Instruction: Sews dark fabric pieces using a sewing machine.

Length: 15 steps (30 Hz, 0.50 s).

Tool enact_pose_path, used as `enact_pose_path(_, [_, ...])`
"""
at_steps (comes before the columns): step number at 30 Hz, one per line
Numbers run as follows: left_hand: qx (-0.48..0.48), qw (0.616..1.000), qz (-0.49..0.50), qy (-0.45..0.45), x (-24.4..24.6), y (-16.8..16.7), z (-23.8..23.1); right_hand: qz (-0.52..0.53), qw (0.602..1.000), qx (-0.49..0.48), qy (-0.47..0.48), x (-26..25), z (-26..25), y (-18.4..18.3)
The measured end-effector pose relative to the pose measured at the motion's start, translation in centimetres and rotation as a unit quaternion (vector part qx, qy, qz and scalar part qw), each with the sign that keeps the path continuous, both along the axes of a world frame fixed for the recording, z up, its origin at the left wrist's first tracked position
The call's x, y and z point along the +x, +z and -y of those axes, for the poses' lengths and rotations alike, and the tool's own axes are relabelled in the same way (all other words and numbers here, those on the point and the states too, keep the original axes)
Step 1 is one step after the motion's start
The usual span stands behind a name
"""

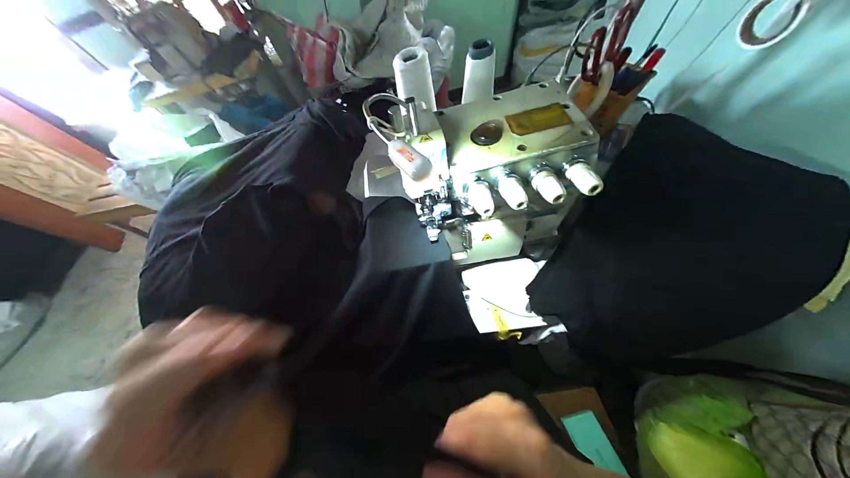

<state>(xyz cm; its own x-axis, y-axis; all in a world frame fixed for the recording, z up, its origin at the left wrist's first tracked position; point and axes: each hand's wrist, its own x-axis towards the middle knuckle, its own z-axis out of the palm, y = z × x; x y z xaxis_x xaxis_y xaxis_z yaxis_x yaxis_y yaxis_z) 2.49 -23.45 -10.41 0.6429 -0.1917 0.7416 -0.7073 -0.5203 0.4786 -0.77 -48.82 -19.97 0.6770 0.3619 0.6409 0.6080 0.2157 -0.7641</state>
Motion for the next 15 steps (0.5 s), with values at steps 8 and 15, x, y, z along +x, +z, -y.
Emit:
enact_pose_path(8, [0.083, 0.978, -0.153, -0.112, 16.0, -10.9, 5.6, -0.185, 0.96, -0.104, -0.185, 9.8, 2.2, -10.2])
enact_pose_path(15, [0.109, 0.958, -0.22, -0.147, 14.6, -10.0, 4.1, -0.118, 0.979, -0.122, -0.114, 11.0, 0.7, -11.5])
